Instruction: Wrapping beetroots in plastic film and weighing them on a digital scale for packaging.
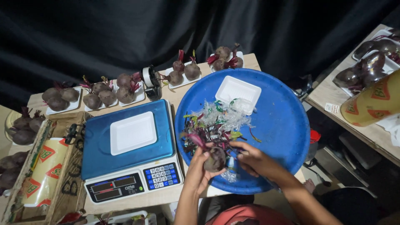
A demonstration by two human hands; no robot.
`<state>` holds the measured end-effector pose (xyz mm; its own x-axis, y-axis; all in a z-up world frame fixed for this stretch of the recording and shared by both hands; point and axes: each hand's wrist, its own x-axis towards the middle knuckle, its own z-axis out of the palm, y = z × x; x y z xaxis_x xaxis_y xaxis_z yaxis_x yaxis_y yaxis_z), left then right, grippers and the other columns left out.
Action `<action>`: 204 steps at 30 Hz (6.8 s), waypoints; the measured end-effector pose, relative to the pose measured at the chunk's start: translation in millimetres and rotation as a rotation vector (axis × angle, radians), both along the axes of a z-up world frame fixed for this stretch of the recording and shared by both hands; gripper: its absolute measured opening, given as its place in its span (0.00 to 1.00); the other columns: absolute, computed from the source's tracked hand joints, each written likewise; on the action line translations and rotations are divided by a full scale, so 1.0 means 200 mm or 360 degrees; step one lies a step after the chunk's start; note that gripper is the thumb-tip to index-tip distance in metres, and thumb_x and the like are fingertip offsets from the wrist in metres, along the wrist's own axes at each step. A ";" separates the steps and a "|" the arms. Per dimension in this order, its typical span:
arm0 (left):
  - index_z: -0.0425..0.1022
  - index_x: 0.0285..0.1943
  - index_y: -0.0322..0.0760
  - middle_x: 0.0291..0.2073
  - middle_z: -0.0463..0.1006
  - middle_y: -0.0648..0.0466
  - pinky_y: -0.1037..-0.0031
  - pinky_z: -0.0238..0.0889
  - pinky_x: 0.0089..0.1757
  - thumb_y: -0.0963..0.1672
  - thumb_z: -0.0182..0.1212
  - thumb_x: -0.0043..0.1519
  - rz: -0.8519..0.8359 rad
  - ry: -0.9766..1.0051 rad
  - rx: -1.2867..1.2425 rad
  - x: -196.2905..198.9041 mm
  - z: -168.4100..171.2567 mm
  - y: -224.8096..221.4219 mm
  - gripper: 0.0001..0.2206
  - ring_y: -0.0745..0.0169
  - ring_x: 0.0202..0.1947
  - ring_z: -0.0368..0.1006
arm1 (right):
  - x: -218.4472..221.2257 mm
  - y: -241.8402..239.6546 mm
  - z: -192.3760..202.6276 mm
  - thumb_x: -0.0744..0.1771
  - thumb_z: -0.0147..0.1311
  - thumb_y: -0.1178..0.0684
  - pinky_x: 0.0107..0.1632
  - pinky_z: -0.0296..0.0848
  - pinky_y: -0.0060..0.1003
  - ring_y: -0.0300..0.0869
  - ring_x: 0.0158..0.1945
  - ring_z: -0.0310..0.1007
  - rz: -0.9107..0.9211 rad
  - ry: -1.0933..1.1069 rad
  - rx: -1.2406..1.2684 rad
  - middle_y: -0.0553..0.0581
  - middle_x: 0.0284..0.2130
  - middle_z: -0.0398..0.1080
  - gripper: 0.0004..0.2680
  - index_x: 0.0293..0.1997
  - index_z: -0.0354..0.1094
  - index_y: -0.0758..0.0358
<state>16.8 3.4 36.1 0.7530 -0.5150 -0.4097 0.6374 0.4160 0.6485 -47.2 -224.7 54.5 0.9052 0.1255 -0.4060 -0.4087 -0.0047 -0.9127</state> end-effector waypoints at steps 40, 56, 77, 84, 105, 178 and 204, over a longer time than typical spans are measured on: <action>0.75 0.42 0.42 0.37 0.81 0.48 0.64 0.63 0.41 0.51 0.43 0.71 -0.0575 -0.1271 0.1509 0.43 0.19 0.09 0.16 0.50 0.39 0.76 | 0.24 0.26 0.14 0.68 0.55 0.46 0.49 0.68 0.32 0.38 0.53 0.61 0.0374 -0.0505 0.0019 0.59 0.62 0.63 0.28 0.77 0.43 0.55; 0.70 0.51 0.46 0.39 0.78 0.42 0.49 0.63 0.40 0.40 0.57 0.53 -0.0796 -0.1673 0.1805 0.39 0.17 0.22 0.16 0.31 0.45 0.72 | 0.25 0.46 -0.02 0.69 0.54 0.52 0.22 0.56 0.29 0.34 0.19 0.59 0.0102 -0.0235 0.0411 0.60 0.24 0.70 0.30 0.80 0.37 0.49; 0.67 0.34 0.42 0.31 0.72 0.54 0.64 0.56 0.38 0.46 0.43 0.71 -0.0673 -0.1608 0.1135 0.45 0.25 0.29 0.13 0.55 0.34 0.68 | 0.33 0.38 0.10 0.68 0.54 0.43 0.13 0.53 0.26 0.34 0.13 0.57 -0.0120 -0.0419 0.0851 0.52 0.21 0.61 0.28 0.77 0.47 0.59; 0.68 0.36 0.39 0.31 0.73 0.52 0.62 0.57 0.35 0.47 0.43 0.72 -0.0591 -0.1644 0.1091 0.47 0.24 0.29 0.14 0.54 0.32 0.69 | 0.35 0.48 0.07 0.71 0.48 0.55 0.18 0.59 0.30 0.37 0.13 0.56 0.0090 -0.0497 0.0677 0.52 0.14 0.60 0.23 0.77 0.47 0.63; 0.74 0.50 0.35 0.44 0.76 0.43 0.54 0.63 0.41 0.38 0.51 0.62 -0.0426 -0.2094 0.1470 0.50 -0.01 0.30 0.10 0.38 0.45 0.70 | 0.34 0.58 0.18 0.71 0.43 0.54 0.21 0.54 0.31 0.35 0.17 0.52 -0.0199 -0.0124 0.0380 0.55 0.22 0.60 0.22 0.78 0.49 0.51; 0.72 0.38 0.30 0.39 0.82 0.42 0.69 0.70 0.46 0.46 0.45 0.74 -0.1654 -0.0851 0.0071 0.65 -0.05 0.35 0.16 0.54 0.40 0.77 | 0.37 0.68 0.16 0.68 0.52 0.52 0.16 0.49 0.27 0.33 0.10 0.54 -0.0474 -0.0182 0.0156 0.52 0.09 0.61 0.17 0.66 0.70 0.59; 0.69 0.65 0.43 0.54 0.79 0.35 0.40 0.68 0.51 0.43 0.61 0.62 -0.0886 0.0495 -0.0403 0.66 -0.26 0.38 0.21 0.23 0.54 0.74 | 0.47 0.48 -0.16 0.64 0.46 0.33 0.64 0.64 0.39 0.43 0.66 0.67 -0.0627 0.0129 -0.0606 0.51 0.65 0.66 0.28 0.74 0.54 0.43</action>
